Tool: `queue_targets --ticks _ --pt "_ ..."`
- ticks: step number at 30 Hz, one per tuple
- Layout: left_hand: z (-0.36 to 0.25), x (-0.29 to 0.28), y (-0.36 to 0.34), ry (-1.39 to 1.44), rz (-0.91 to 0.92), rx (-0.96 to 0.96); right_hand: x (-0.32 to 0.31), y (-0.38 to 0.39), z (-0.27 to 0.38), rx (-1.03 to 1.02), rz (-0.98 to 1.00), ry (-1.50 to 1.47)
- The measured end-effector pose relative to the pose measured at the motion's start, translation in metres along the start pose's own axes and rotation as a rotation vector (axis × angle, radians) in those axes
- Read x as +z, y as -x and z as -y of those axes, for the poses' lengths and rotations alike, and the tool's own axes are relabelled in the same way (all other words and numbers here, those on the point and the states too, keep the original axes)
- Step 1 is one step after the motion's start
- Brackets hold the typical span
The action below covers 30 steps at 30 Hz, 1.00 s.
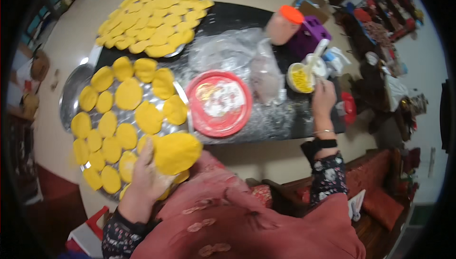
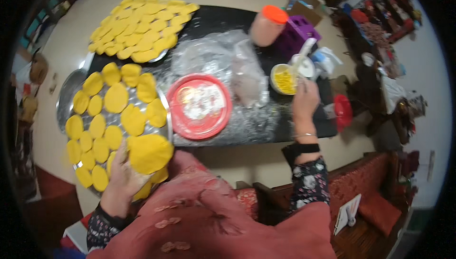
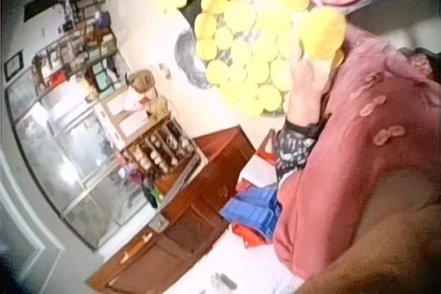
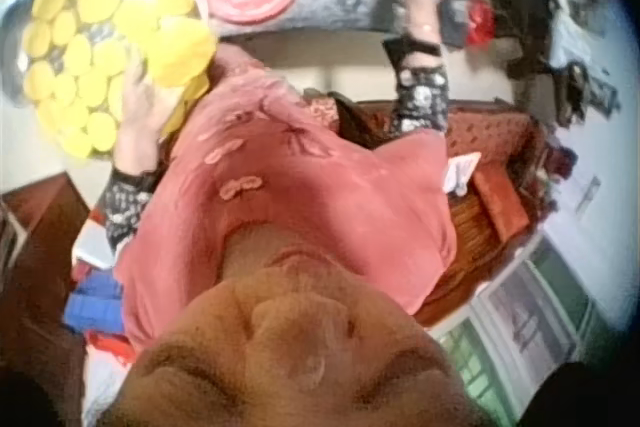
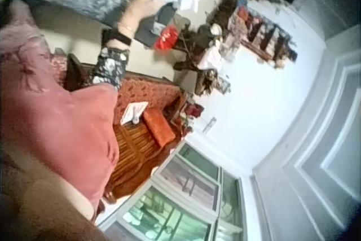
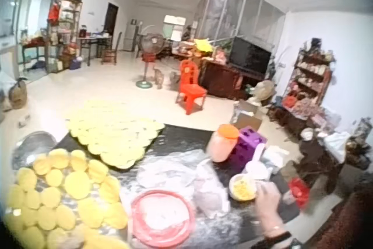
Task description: The person prepares yellow dough discs by picking them up from a tray, poking holes in them with a toothpick, and dusting them with flour. The person handles the dough one at a time, placing each finished piece onto a red plate.
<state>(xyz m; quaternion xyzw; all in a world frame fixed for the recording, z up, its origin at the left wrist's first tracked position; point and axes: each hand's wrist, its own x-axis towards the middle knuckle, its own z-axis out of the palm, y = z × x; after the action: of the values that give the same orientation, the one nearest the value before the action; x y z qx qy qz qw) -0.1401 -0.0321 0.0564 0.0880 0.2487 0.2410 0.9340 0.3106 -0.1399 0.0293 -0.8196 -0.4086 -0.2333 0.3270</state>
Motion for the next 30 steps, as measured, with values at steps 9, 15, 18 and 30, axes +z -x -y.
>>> queue_targets --ticks 9,15,18,30 --pt "0.001 0.005 0.004 -0.097 0.018 -0.072 -0.023 0.05 0.109 0.241 0.272 -0.799" --pt "0.002 0.0 0.005 -0.102 0.039 -0.1 -0.038 0.075 0.175 -0.104 0.342 -0.676" --pt "0.002 0.003 0.006 -0.099 0.056 -0.102 -0.052 0.079 0.197 -0.282 0.39 -0.595" --pt "0.003 -0.002 0.009 -0.061 0.114 -0.114 -0.054 0.094 0.227 -0.497 0.403 -0.604"
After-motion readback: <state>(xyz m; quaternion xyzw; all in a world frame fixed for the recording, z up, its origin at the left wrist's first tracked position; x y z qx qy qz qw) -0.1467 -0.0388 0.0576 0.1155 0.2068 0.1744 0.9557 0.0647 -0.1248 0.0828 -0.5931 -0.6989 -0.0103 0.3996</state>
